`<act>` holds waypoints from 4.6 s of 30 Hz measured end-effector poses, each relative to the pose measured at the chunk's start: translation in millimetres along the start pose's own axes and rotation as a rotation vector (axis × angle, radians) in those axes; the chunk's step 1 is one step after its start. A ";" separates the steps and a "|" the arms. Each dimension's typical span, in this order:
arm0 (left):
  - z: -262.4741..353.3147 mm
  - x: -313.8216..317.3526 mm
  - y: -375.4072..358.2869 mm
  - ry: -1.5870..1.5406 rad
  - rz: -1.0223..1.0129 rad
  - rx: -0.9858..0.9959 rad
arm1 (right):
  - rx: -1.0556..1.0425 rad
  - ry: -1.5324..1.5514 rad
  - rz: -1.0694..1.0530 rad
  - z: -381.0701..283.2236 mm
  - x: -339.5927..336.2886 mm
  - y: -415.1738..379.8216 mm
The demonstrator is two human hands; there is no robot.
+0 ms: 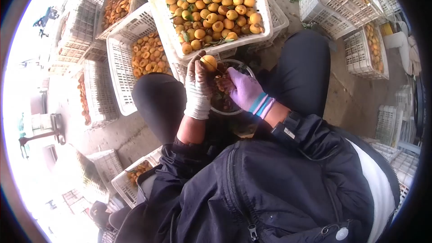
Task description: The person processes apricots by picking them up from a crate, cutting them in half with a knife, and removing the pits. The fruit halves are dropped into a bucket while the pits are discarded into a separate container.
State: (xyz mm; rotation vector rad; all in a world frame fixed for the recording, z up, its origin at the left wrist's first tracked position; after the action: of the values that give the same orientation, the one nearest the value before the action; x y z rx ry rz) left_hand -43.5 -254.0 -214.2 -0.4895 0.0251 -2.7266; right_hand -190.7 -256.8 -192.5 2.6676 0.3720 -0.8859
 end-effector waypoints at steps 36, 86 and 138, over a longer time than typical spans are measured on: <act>-21.8 4.3 4.7 -0.389 -0.028 -0.224 | -0.055 -0.094 -0.043 -6.0 0.8 4.3; -0.2 38.4 -20.5 0.712 -0.272 0.158 | 0.365 0.747 0.239 27.4 2.2 6.6; -25.3 -2.0 2.3 -0.698 0.039 -0.466 | 0.116 1.275 0.079 -36.9 6.9 125.1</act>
State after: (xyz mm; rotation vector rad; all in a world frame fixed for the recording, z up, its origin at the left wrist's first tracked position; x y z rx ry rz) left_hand -49.6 -256.6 -238.9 -1.5157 0.4819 -2.3516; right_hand -123.7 -357.4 -143.2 2.9466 0.4499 0.9519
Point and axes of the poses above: each hand's wrist, its own y-axis towards the middle knuckle, its own x-axis out of the palm, z = x × y, the point moved 6 cm from there along y, towards the middle knuckle, and after that the axes turned 4 degrees about z, right-handed, at the moved point
